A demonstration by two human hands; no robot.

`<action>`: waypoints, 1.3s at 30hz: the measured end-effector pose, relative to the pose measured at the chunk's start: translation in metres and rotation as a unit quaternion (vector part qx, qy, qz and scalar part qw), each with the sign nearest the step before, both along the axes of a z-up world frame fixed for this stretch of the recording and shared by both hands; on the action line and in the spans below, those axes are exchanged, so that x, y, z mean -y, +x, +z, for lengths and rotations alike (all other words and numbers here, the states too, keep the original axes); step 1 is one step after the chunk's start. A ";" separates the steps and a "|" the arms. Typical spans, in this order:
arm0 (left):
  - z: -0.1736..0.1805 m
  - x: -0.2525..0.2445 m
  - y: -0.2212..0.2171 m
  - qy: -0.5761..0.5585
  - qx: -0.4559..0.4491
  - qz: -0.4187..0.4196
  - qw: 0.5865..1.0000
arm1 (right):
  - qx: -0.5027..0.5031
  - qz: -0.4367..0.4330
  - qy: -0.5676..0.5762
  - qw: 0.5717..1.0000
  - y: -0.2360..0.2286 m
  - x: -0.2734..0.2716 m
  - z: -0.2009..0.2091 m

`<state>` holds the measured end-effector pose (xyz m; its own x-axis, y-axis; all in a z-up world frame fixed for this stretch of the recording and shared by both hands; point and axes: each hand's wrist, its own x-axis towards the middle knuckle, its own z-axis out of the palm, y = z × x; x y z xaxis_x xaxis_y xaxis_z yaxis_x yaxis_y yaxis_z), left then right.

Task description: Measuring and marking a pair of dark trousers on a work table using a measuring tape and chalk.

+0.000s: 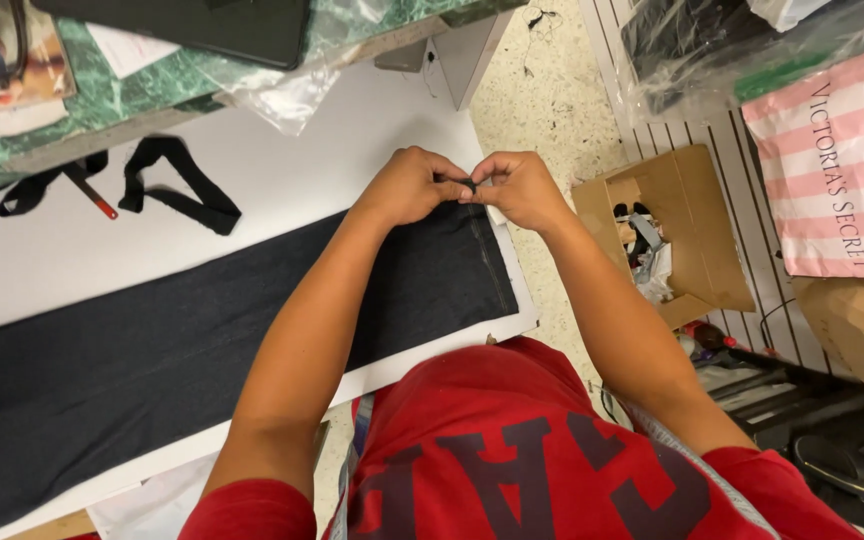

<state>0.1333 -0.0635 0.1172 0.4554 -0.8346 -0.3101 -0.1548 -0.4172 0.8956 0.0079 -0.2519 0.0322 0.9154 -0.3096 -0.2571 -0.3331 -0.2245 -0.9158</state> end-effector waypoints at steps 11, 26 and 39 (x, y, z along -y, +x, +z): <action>0.007 0.012 0.017 0.007 0.027 -0.079 0.996 | -0.013 0.024 0.120 0.992 -0.016 0.003 -0.005; -0.140 0.033 -0.002 -0.057 0.401 0.025 0.914 | -0.338 0.069 -0.005 0.939 -0.098 -0.041 0.086; -0.107 -0.055 -0.159 -0.105 0.490 0.064 0.863 | 0.083 0.023 -0.223 0.971 -0.170 -0.045 0.034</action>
<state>-0.0257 -0.0082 0.0103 0.5054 -0.7485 0.4293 -0.8458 -0.3312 0.4184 -0.1617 -0.2071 0.0660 0.9481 -0.3146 0.0463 -0.1694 -0.6228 -0.7638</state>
